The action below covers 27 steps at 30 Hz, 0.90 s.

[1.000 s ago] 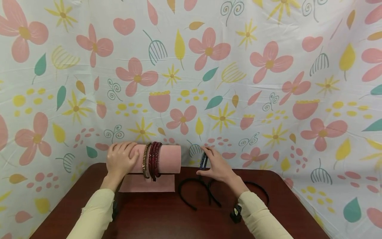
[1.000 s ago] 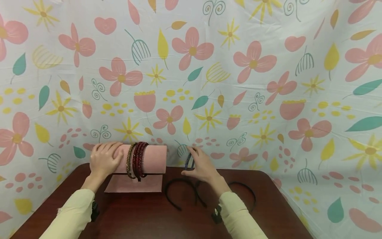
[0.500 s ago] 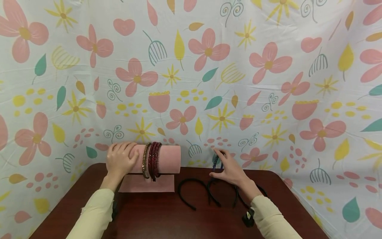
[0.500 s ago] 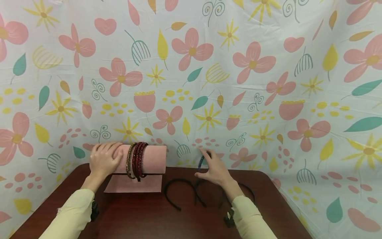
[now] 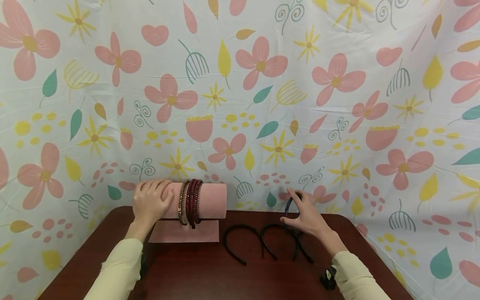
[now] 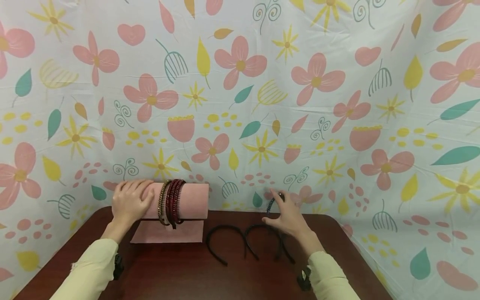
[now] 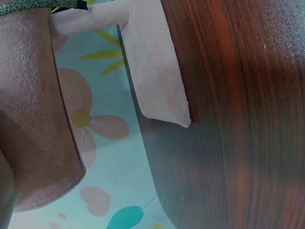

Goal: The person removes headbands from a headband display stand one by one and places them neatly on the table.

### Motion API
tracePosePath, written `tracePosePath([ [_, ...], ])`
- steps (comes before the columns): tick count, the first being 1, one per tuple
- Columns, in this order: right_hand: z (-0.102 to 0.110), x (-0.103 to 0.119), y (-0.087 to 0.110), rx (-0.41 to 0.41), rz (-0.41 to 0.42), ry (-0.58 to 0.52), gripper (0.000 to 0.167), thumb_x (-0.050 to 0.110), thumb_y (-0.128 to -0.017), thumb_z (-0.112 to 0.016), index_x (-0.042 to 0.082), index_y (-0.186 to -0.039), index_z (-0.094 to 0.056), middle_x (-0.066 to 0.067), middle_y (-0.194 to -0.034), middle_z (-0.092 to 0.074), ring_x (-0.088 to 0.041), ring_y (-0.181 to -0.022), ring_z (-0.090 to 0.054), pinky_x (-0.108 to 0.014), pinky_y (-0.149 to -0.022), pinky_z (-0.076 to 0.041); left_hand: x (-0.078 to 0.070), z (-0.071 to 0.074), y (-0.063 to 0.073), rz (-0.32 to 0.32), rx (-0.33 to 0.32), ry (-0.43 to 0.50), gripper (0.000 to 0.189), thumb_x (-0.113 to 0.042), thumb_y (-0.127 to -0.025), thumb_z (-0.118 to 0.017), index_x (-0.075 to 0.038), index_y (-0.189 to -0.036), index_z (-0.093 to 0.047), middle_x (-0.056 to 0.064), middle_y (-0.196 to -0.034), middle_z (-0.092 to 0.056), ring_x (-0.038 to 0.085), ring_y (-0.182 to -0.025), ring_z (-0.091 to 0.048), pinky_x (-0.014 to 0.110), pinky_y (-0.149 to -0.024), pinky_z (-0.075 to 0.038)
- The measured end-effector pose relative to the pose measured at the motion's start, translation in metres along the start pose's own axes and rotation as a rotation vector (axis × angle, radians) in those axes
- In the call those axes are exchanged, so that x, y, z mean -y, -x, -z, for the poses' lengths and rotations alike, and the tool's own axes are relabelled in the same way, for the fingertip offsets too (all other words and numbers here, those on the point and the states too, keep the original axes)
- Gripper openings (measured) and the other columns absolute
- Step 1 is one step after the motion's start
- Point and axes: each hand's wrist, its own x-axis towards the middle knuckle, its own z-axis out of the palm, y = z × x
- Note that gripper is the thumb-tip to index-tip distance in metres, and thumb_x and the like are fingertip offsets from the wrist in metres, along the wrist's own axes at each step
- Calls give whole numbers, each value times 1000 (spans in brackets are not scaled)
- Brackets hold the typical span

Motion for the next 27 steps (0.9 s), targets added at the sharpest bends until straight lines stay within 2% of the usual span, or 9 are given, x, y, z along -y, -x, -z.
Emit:
tracePosePath([
  [5, 8, -14, 10, -9, 8, 55, 98, 48, -80, -78, 18, -158, -27, -29, -146, -34, -43, -107, -58, -57, -79, -52, 0, -1, 0, -10, -30, 2, 43, -41, -89, -48, -13, -104, -77, 9, -104, -75, 31, -94, -69, 54, -94, -46],
  [11, 14, -26, 22, -55, 48, 124, 96, 46, -76, -81, 17, -155, -35, -26, -142, -40, -46, -109, -55, -61, -78, -49, 0, 0, 0, -9, -14, 1, 44, -41, -89, -48, -13, -105, -77, 9, -104, -75, 32, -95, -69, 54, -95, -46],
  [15, 21, -32, 31, -54, 10, 145, 95, 48, -76, -81, 15, -154, -37, -26, -141, -40, -54, -114, -51, -69, -82, -44, 0, 1, 1, -3, 4, 0, 45, -42, -90, -46, -14, -106, -77, 9, -106, -75, 32, -97, -68, 54, -97, -45],
  [18, 26, -37, 38, -44, -37, 175, 99, 52, -76, -79, 16, -155, -33, -27, -141, -41, -58, -116, -48, -73, -83, -41, 0, 1, 0, -2, 2, 2, 45, -42, -90, -46, -14, -106, -77, 9, -106, -75, 32, -97, -68, 54, -97, -45],
  [22, 31, -46, 46, -51, -74, 206, 104, 57, -74, -79, 15, -156, -30, -28, -139, -43, -56, -110, -52, -70, -79, -43, 0, 0, 0, -3, -16, 7, 44, -41, -89, -48, -13, -105, -77, 9, -105, -75, 32, -96, -68, 54, -96, -46],
  [27, 35, -57, 53, -63, -103, 217, 99, 61, -73, -78, 14, -150, -37, -26, -134, -48, -52, -103, -55, -66, -75, -43, 0, -1, -1, -2, -22, 10, 44, -41, -89, -48, -12, -104, -77, 9, -104, -75, 32, -96, -68, 54, -95, -46],
])
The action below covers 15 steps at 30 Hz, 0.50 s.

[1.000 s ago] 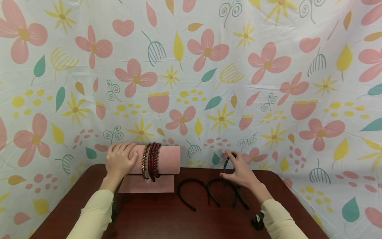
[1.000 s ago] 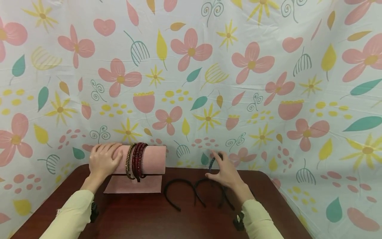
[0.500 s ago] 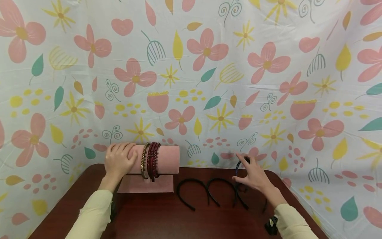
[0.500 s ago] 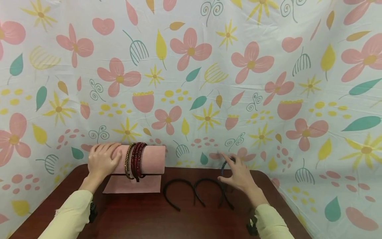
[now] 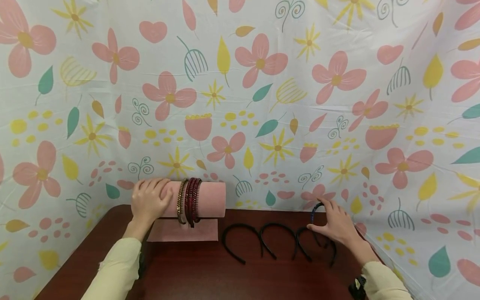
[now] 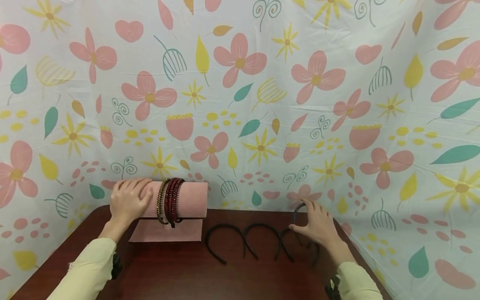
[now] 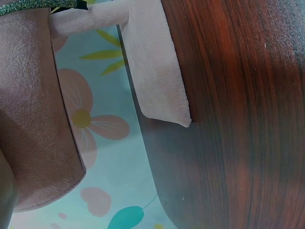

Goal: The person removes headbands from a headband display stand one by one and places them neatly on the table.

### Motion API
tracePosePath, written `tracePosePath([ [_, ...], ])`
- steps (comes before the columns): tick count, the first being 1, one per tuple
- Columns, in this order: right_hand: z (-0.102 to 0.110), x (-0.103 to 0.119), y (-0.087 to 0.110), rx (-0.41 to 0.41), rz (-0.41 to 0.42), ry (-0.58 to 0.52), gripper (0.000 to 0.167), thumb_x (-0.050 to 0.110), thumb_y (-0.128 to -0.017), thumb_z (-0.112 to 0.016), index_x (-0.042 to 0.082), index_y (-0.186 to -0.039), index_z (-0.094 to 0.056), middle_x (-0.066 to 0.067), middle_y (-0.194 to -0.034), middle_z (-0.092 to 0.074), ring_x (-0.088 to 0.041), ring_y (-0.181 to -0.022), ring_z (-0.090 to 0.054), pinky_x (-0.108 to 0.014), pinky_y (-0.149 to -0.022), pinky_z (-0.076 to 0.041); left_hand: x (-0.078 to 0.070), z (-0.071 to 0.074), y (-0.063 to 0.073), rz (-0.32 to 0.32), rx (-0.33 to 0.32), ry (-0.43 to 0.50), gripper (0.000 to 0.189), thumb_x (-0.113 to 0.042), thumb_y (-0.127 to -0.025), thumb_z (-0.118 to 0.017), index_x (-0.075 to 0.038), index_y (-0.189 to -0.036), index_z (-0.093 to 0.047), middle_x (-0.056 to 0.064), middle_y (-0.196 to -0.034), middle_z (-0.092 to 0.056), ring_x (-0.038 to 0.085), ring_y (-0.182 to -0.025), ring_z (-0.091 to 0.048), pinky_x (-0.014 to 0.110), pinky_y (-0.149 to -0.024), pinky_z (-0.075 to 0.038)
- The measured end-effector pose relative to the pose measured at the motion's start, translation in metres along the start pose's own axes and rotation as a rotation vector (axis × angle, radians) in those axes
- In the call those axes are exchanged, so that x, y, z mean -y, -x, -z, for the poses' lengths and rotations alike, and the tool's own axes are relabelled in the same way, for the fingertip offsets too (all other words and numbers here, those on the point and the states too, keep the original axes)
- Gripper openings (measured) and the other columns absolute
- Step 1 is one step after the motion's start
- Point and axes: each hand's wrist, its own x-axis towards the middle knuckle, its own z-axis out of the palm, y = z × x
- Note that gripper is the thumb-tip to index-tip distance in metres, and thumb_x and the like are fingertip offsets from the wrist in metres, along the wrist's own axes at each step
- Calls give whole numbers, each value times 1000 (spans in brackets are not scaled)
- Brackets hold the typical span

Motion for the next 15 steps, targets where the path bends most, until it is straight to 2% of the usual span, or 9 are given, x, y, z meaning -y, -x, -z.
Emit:
tracePosePath([
  [4, 2, -8, 4, 36, -51, 11, 97, 64, -73, -75, 17, -149, -37, -25, -138, -44, -54, -108, -51, -67, -78, -39, 0, 1, 0, 1, 9, -2, 44, -41, -89, -48, -12, -105, -77, 9, -105, -75, 32, -96, -68, 55, -95, -46],
  [10, 2, -25, 14, 79, -109, 52, 94, 66, -74, -73, 14, -146, -42, -24, -141, -41, -58, -117, -43, -70, -78, -37, 1, 0, 0, -2, 2, -5, 44, -41, -88, -48, -12, -105, -77, 9, -105, -75, 32, -96, -68, 55, -95, -46],
  [15, 6, -36, 21, 109, -127, 49, 92, 63, -75, -75, 15, -146, -42, -24, -140, -40, -59, -115, -40, -73, -76, -36, 1, -1, 1, 3, 8, -2, 45, -43, -89, -47, -13, -106, -76, 9, -105, -75, 31, -96, -68, 54, -95, -45],
])
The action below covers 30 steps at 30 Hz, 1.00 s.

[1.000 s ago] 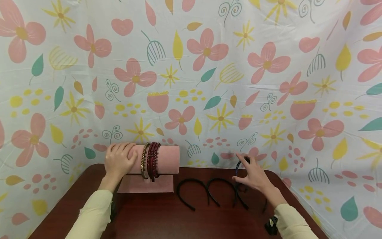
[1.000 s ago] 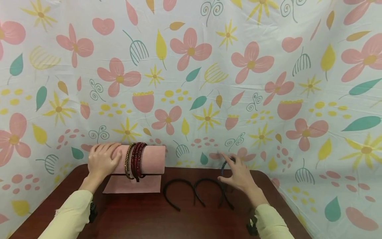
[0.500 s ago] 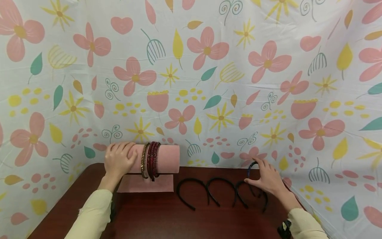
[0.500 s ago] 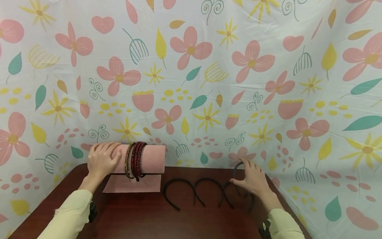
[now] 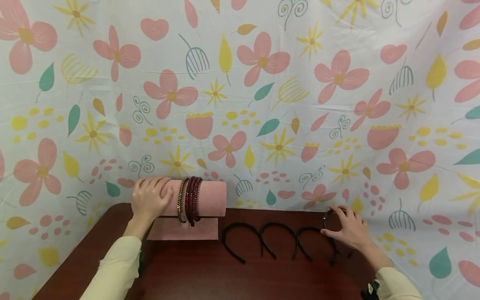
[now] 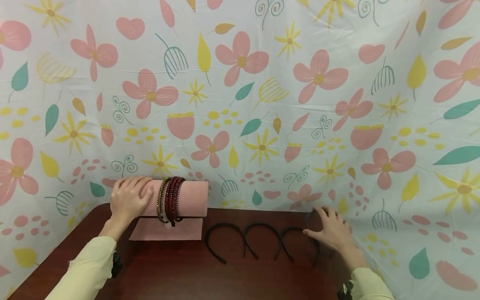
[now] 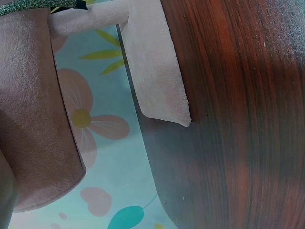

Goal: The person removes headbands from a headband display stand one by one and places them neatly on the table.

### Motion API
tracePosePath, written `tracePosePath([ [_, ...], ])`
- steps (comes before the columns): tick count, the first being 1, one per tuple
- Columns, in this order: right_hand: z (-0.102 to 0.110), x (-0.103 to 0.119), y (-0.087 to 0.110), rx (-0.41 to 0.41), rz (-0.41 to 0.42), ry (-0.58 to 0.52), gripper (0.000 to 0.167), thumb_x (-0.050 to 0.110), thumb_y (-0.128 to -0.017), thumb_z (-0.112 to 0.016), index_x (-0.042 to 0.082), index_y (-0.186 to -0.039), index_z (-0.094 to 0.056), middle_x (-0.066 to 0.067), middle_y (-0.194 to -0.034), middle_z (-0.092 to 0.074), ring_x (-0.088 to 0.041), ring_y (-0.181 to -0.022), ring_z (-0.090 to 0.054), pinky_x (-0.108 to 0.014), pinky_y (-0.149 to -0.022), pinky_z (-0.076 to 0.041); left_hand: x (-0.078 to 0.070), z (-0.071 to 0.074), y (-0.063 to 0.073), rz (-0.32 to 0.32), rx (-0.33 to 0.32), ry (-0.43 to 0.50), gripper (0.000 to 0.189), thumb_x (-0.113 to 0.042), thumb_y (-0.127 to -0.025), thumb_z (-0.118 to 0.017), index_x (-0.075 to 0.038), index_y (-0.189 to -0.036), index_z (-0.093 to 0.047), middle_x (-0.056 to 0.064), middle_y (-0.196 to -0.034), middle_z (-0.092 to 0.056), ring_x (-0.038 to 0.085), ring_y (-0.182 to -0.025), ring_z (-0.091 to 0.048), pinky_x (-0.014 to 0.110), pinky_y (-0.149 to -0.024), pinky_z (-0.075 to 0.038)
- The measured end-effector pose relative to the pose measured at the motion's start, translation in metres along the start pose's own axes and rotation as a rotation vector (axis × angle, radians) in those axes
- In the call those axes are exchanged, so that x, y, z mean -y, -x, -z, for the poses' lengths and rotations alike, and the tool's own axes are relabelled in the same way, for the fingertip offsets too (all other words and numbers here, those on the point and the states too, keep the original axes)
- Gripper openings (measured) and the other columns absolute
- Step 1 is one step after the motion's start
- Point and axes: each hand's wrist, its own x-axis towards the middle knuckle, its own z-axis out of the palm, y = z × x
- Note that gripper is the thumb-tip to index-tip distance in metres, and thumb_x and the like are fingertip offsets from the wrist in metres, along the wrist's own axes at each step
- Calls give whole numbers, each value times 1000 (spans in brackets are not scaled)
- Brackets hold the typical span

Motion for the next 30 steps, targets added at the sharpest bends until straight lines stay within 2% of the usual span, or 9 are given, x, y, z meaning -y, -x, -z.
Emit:
tracePosePath([
  [3, 0, -7, 2, 34, -17, -15, 91, 61, -76, -75, 14, -146, -41, -26, -140, -38, -60, -114, -38, -75, -75, -36, 0, 1, 0, 5, 5, -3, 46, -43, -89, -46, -13, -106, -76, 9, -105, -75, 31, -97, -68, 54, -96, -45],
  [10, -3, -28, 10, 136, -60, -22, 91, 62, -79, -71, 11, -147, -40, -30, -139, -34, -65, -111, -38, -70, -67, -40, 0, 2, -2, 9, 11, -9, 45, -43, -89, -48, -13, -106, -76, 9, -107, -75, 31, -99, -67, 54, -97, -44],
  [14, -9, -41, 14, 194, -95, -26, 94, 65, -80, -69, 5, -147, -40, -33, -139, -32, -68, -113, -36, -69, -65, -41, 0, 2, -2, 7, 12, -9, 45, -44, -89, -48, -13, -105, -76, 9, -106, -75, 31, -98, -68, 54, -98, -44],
  [18, -14, -51, 14, 238, -101, -49, 96, 64, -81, -67, 0, -146, -38, -37, -140, -29, -72, -112, -32, -71, -65, -43, 1, 1, -2, 9, 8, -7, 45, -43, -89, -48, -13, -105, -76, 9, -105, -75, 31, -98, -68, 54, -98, -44],
  [26, -21, -69, 16, 309, -132, -57, 94, 62, -84, -65, -5, -145, -40, -40, -133, -32, -72, -109, -30, -62, -63, -45, 0, 0, -1, 0, 22, -20, 46, -44, -90, -46, -13, -105, -77, 8, -106, -75, 30, -98, -68, 54, -97, -45],
  [30, -26, -73, 14, 361, -143, -92, 94, 63, -86, -62, -6, -146, -39, -39, -133, -32, -71, -108, -32, -65, -70, -43, 0, 2, -2, 10, 24, -21, 46, -44, -90, -45, -14, -106, -77, 8, -107, -75, 31, -99, -68, 54, -98, -44],
])
